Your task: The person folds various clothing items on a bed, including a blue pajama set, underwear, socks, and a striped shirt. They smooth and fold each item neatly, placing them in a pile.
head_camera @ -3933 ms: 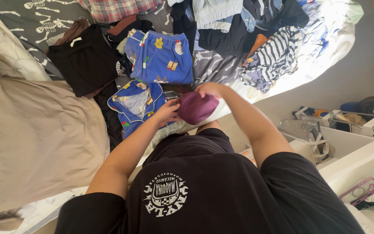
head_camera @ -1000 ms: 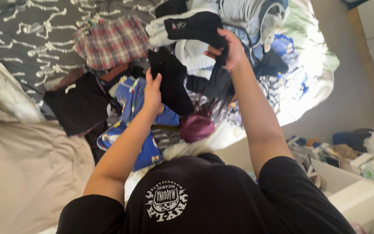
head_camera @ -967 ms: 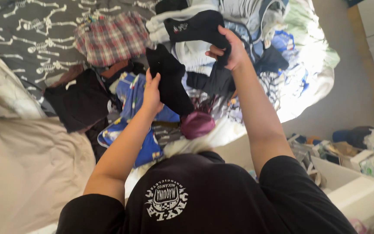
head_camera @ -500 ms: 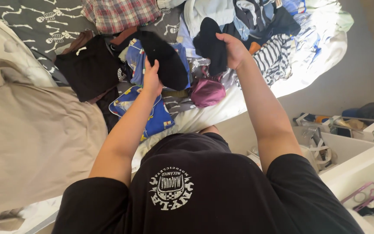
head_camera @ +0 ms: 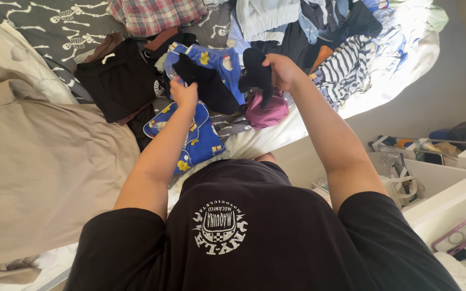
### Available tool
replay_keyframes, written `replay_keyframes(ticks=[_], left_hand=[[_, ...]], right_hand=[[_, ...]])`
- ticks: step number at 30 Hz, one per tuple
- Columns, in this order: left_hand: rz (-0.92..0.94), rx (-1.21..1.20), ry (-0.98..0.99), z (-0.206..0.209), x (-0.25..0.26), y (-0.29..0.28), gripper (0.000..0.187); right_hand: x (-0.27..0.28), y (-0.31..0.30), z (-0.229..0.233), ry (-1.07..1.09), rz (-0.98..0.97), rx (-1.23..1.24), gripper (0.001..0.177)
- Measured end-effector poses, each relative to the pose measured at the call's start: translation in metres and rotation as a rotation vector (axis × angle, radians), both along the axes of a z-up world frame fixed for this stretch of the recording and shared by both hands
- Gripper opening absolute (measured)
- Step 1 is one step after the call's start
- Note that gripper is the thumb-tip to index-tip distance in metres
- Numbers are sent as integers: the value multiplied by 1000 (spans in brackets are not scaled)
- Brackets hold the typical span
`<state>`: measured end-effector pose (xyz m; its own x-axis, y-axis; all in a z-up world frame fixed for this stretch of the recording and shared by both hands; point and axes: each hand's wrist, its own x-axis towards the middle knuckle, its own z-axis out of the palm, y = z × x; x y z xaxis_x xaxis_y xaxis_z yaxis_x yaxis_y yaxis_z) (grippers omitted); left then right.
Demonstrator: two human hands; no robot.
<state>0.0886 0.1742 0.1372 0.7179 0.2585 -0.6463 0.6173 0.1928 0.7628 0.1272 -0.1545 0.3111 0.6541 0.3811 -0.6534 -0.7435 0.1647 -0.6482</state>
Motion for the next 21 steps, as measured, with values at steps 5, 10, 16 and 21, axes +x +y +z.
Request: replay_keyframes(ticks=[5,10,16,21], left_hand=[[-437,-56,-737,111,7,-10,56],[-859,-157,-690,151,18,-7,50],[-721,-308,-391,168,7,-6,31],[-334,-685,-354,172,6,5,30]], right_hand=[[15,36,50,-64,158,-13,35],[37,71,63,-409,478,-215,43],[49,89,16,-986,449,-684,50],[17,121,-16,-491,48,-597,59]])
